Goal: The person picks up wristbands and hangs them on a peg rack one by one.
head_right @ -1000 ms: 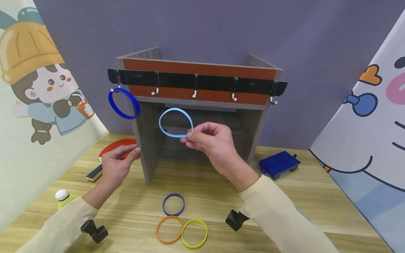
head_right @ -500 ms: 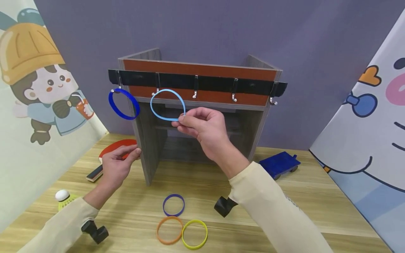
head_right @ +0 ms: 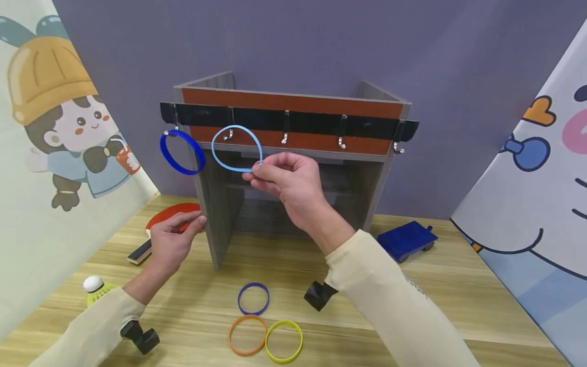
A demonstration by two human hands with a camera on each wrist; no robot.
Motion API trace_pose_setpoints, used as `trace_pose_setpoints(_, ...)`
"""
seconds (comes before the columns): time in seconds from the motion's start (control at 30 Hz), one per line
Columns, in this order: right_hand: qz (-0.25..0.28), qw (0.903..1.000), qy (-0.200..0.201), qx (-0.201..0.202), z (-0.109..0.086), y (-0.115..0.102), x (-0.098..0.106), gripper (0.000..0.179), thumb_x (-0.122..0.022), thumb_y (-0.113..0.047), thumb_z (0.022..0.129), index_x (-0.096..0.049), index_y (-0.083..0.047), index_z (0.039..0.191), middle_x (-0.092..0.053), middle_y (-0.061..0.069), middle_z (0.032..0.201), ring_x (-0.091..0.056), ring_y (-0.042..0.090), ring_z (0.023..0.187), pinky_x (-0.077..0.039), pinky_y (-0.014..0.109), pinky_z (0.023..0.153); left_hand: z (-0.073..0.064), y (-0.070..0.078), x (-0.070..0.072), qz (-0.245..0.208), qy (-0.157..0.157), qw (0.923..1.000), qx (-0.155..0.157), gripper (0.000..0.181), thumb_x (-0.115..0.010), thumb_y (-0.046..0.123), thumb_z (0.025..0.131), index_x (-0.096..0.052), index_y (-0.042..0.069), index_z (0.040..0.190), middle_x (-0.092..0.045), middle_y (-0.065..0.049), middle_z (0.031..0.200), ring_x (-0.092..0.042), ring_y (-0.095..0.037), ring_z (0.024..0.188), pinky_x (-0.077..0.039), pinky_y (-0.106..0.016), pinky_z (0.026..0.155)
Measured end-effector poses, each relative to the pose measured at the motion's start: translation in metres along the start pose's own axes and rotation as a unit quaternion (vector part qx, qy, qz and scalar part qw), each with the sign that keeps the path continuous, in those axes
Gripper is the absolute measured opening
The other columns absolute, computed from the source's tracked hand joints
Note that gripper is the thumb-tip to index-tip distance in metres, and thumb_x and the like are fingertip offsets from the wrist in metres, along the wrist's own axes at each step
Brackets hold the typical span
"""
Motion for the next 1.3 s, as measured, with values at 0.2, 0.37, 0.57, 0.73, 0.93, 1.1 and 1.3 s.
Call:
trace_pose_setpoints(0.2, 0.000, 1.0000, 0.007, -0.006, 0.002, 0.001, -0.001, 0.006, -0.064, 0.007, 0.087, -0.065, 0.003, 0.082, -0.066, 0.017, 0.081, -0.069, 0.026, 0.076, -0.057, 0.032, 0.074, 0.000, 0.003, 0.000, 0.008, -0.002, 0.9999, -0.009, 0.014, -0.073, -0.008, 0.079, -0.071, -0.010, 0.092, -0.065, -0.019, 0.078, -0.068, -0.014, 0.064, -0.057, -0.024, 0.062)
trace_pose_setpoints(0.37, -0.004, 0.9999, 0.010, -0.008, 0.002, 0.004, -0.001, 0.007, -0.064, 0.007, 0.087, -0.066, 0.003, 0.081, -0.066, 0.017, 0.081, -0.069, 0.027, 0.077, -0.057, 0.033, 0.075, -0.001, 0.002, 0.000, 0.001, 0.001, 1.0000, -0.004, 0.015, -0.073, -0.009, 0.078, -0.071, -0.011, 0.092, -0.065, -0.014, 0.078, -0.068, -0.014, 0.065, -0.057, -0.025, 0.062)
trace_pose_setpoints(0.57, -0.020, 0.9995, 0.021, -0.013, 0.002, 0.007, 0.002, 0.003, -0.068, 0.003, 0.085, -0.065, 0.005, 0.086, -0.067, 0.019, 0.084, -0.069, 0.027, 0.079, -0.056, 0.034, 0.077, -0.001, 0.000, 0.000, -0.005, 0.000, 0.9999, 0.009, 0.015, -0.072, -0.012, 0.077, -0.070, -0.013, 0.092, -0.065, -0.012, 0.077, -0.068, -0.015, 0.066, -0.057, -0.025, 0.062)
trace_pose_setpoints(0.73, -0.038, 0.9987, 0.027, -0.022, 0.000, 0.010, 0.005, 0.009, -0.069, 0.001, 0.085, -0.063, 0.007, 0.089, -0.066, 0.019, 0.086, -0.069, 0.027, 0.079, -0.056, 0.035, 0.077, 0.000, -0.001, -0.001, 0.012, -0.012, 0.9999, -0.003, 0.017, -0.069, -0.017, 0.077, -0.067, -0.017, 0.093, -0.063, -0.019, 0.077, -0.068, -0.013, 0.065, -0.057, -0.023, 0.063)
trace_pose_setpoints(0.93, -0.076, 0.9959, 0.034, -0.034, -0.001, 0.014, 0.006, 0.010, -0.069, 0.000, 0.085, -0.062, 0.006, 0.090, -0.066, 0.018, 0.086, -0.069, 0.027, 0.077, -0.056, 0.037, 0.078, 0.000, -0.002, -0.002, -0.003, -0.003, 0.9999, 0.014, 0.016, -0.072, -0.012, 0.077, -0.070, -0.013, 0.093, -0.065, -0.012, 0.076, -0.068, -0.016, 0.065, -0.057, -0.025, 0.063)
trace_pose_setpoints(1.1, -0.106, 0.9931, 0.033, -0.037, -0.001, 0.016, 0.005, 0.011, -0.068, -0.001, 0.086, -0.061, 0.006, 0.091, -0.066, 0.017, 0.086, -0.069, 0.026, 0.076, -0.057, 0.038, 0.076, 0.000, 0.000, -0.003, -0.010, -0.002, 0.9999, 0.007, 0.016, -0.073, -0.009, 0.078, -0.071, -0.012, 0.093, -0.065, -0.012, 0.077, -0.068, -0.016, 0.066, -0.057, -0.026, 0.063)
trace_pose_setpoints(1.3, -0.140, 0.9883, 0.038, -0.047, -0.004, 0.018, 0.006, 0.012, -0.069, -0.004, 0.086, -0.061, 0.003, 0.092, -0.064, 0.020, 0.091, -0.069, 0.028, 0.080, -0.057, 0.039, 0.078, -0.001, 0.002, -0.001, -0.007, 0.000, 1.0000, 0.003, 0.015, -0.072, -0.010, 0.078, -0.070, -0.012, 0.093, -0.065, -0.011, 0.078, -0.068, -0.013, 0.066, -0.057, -0.024, 0.063)
Point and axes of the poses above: each hand's wrist, its own z-axis towards the middle knuckle, its own x-axis out of the back of the hand, y = z × x, the point moved 7 cm from there along z, towards the middle knuckle
